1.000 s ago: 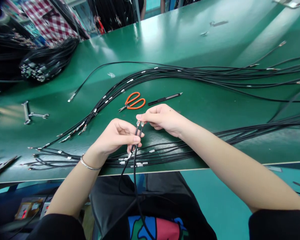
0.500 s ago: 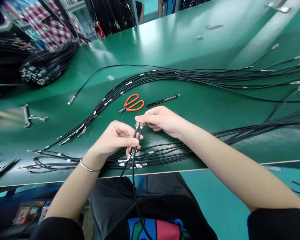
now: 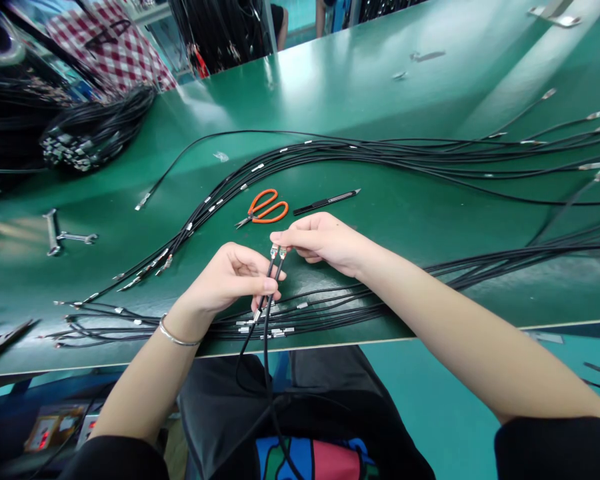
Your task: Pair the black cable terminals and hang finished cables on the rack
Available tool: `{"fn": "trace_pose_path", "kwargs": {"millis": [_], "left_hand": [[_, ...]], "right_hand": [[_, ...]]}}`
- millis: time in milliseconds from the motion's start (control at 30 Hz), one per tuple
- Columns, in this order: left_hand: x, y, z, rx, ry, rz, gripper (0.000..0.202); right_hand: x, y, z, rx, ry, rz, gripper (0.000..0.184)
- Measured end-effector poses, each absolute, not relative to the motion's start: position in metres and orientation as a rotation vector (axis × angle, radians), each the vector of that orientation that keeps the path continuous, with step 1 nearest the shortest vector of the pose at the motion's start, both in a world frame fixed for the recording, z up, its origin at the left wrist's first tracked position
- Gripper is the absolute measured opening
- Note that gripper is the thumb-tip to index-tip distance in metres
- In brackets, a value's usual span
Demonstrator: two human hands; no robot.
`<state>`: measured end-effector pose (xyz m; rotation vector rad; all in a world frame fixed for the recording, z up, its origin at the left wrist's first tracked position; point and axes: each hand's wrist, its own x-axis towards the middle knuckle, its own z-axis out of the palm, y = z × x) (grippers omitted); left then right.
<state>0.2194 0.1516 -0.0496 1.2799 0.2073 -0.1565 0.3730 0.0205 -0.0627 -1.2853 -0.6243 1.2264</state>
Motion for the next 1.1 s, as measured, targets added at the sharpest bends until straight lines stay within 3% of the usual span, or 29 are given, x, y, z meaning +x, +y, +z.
{"fn": "trace_pose_path", "kwargs": {"millis": [767,900,1000,1100], "left_hand": [[0.221,0.151,-0.051,1.310,0.241,-0.127,0.016],[0.222,0.161,-0.052,1.379,0.329,0.149,0.018],[0.227,0.175,-0.053,1.423,0.425,0.415,0.022],[0.232,0.189,-0.052,1.447,0.472,0.567,0.027]], "right_hand": [[0.370,0.022,-0.064,-1.325,-0.596,1.188,0.052],[0.364,0.018,-0.060,-1.247,-0.736,1.452,0.067],[0.361,0.015,-0.056,-1.098,-1.081,1.803,0.051],[0.364,0.015,-0.053,-1.114,-1.159,1.754,0.037]]}}
